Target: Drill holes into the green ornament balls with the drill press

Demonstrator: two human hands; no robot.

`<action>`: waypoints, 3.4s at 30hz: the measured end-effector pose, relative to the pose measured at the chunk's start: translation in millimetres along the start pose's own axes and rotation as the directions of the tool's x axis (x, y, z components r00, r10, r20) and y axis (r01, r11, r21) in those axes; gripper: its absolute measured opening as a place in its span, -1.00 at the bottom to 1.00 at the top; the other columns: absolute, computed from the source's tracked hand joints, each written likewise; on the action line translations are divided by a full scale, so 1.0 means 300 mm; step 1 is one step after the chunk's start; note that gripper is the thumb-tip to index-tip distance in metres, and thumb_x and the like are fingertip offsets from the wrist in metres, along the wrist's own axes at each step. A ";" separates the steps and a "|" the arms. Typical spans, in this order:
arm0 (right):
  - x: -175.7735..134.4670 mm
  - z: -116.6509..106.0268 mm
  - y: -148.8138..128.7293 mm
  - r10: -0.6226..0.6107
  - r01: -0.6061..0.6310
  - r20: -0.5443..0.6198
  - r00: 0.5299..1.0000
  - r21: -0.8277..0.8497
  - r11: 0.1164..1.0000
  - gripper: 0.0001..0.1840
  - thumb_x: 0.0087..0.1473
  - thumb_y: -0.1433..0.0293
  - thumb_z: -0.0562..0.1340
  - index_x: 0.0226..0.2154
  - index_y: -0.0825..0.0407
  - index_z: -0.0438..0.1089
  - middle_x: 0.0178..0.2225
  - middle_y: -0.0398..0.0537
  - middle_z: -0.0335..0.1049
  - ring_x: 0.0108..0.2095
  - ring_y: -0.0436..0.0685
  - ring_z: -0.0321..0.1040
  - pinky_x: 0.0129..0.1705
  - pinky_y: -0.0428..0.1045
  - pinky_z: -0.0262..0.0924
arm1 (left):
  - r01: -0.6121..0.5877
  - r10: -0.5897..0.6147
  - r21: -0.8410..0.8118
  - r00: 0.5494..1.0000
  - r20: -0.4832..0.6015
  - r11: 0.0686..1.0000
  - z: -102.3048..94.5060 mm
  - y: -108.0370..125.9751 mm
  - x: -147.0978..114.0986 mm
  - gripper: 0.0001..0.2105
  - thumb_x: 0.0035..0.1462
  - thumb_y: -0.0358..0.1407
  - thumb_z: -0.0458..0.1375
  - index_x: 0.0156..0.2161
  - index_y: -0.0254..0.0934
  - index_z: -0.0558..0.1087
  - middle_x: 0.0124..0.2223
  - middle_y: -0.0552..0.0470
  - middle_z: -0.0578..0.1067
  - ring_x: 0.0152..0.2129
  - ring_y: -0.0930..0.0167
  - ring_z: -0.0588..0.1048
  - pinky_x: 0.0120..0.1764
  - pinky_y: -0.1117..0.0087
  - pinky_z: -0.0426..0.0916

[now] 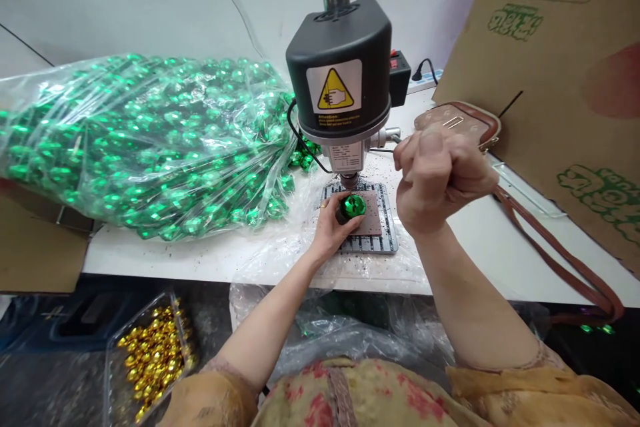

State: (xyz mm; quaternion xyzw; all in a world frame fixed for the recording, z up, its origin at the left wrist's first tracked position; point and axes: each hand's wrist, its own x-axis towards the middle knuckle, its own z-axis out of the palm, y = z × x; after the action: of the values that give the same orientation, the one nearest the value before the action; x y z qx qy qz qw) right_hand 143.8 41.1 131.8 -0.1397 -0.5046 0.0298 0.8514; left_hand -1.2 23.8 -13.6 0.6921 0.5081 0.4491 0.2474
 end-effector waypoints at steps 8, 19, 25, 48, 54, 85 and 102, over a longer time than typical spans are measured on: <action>-0.024 -0.015 0.005 -0.023 0.023 -0.009 1.000 -0.006 1.000 -0.43 0.20 0.37 0.19 -0.64 0.03 -0.18 -0.69 -0.27 -0.15 -0.67 -0.14 -0.16 -0.62 -0.04 -0.09 | -0.028 0.028 0.012 1.000 -0.008 1.000 0.001 -0.003 -0.002 -0.51 0.09 -0.21 0.41 0.11 -0.19 0.44 0.04 -0.11 0.53 0.00 0.18 0.48 0.06 0.15 0.38; -0.040 -0.030 0.010 -0.105 0.104 0.040 0.994 0.034 0.994 -0.50 0.18 0.48 0.16 -0.63 0.03 -0.16 -0.66 -0.28 -0.13 -0.65 -0.15 -0.06 -0.58 -0.09 0.08 | 0.002 -0.002 -0.016 1.000 0.004 1.000 0.001 0.001 -0.002 -0.51 0.08 -0.23 0.41 0.11 -0.18 0.43 0.04 -0.10 0.52 0.02 0.17 0.47 0.08 0.15 0.36; -0.073 -0.052 0.022 -0.132 0.130 0.058 0.990 0.033 0.991 -0.51 0.15 0.54 0.15 -0.63 0.04 -0.17 -0.66 -0.30 -0.10 -0.66 -0.16 -0.06 -0.57 -0.08 0.12 | 0.010 -0.010 -0.015 1.000 0.004 1.000 -0.002 0.007 -0.001 -0.51 0.06 -0.27 0.42 0.10 -0.17 0.44 0.04 -0.09 0.53 0.02 0.17 0.48 0.07 0.15 0.37; 0.115 0.059 -0.032 0.222 -0.220 -0.009 0.975 -0.163 0.962 -0.47 0.23 0.15 0.20 -0.57 -0.04 -0.10 -0.62 -0.31 -0.17 -0.65 -0.17 -0.05 -0.52 -0.07 0.01 | -0.726 0.542 0.279 0.666 0.512 0.628 -0.213 0.075 -0.498 -0.51 0.19 0.06 0.26 0.09 -0.21 0.46 -0.05 -0.20 0.59 -0.13 0.18 0.55 -0.09 0.15 0.48; 0.108 0.058 -0.039 0.188 -0.192 -0.040 0.981 -0.154 0.969 -0.47 0.22 0.22 0.22 -0.60 -0.04 -0.08 -0.67 -0.31 -0.13 -0.68 -0.15 -0.03 -0.57 -0.06 -0.02 | -0.441 0.424 0.341 0.896 0.128 0.830 -0.280 0.002 -0.241 -0.72 0.30 -0.36 0.13 0.09 -0.16 0.46 -0.04 -0.14 0.61 -0.04 0.22 0.56 0.04 0.13 0.45; 0.095 0.047 -0.029 0.185 -0.187 -0.031 0.982 -0.084 0.979 -0.47 0.18 0.15 0.26 -0.61 -0.05 -0.03 -0.68 -0.30 -0.06 -0.69 -0.09 -0.01 -0.60 0.02 -0.06 | 0.210 -0.233 -0.470 0.972 0.008 0.857 -0.155 -0.051 0.030 -0.41 -0.06 0.02 0.46 0.01 -0.24 0.49 -0.05 -0.11 0.62 -0.10 0.28 0.59 -0.02 0.24 0.50; 0.091 0.040 -0.036 0.206 -0.198 0.035 0.978 -0.164 0.966 -0.45 0.22 0.07 0.17 -0.58 -0.05 -0.09 -0.66 -0.30 -0.06 -0.66 -0.12 -0.04 -0.56 -0.03 0.00 | 0.034 -0.029 -0.097 0.998 0.058 0.995 -0.059 -0.041 0.033 -0.47 -0.02 -0.17 0.45 0.06 -0.23 0.48 -0.01 -0.12 0.57 -0.07 0.21 0.54 0.02 0.14 0.44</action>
State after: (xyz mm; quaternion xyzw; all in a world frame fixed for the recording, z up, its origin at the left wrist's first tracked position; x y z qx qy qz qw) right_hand 145.6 38.4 163.5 -0.2573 -0.5102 0.0795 0.8168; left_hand -21.7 35.3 -11.3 0.6835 0.4889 0.4497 0.3025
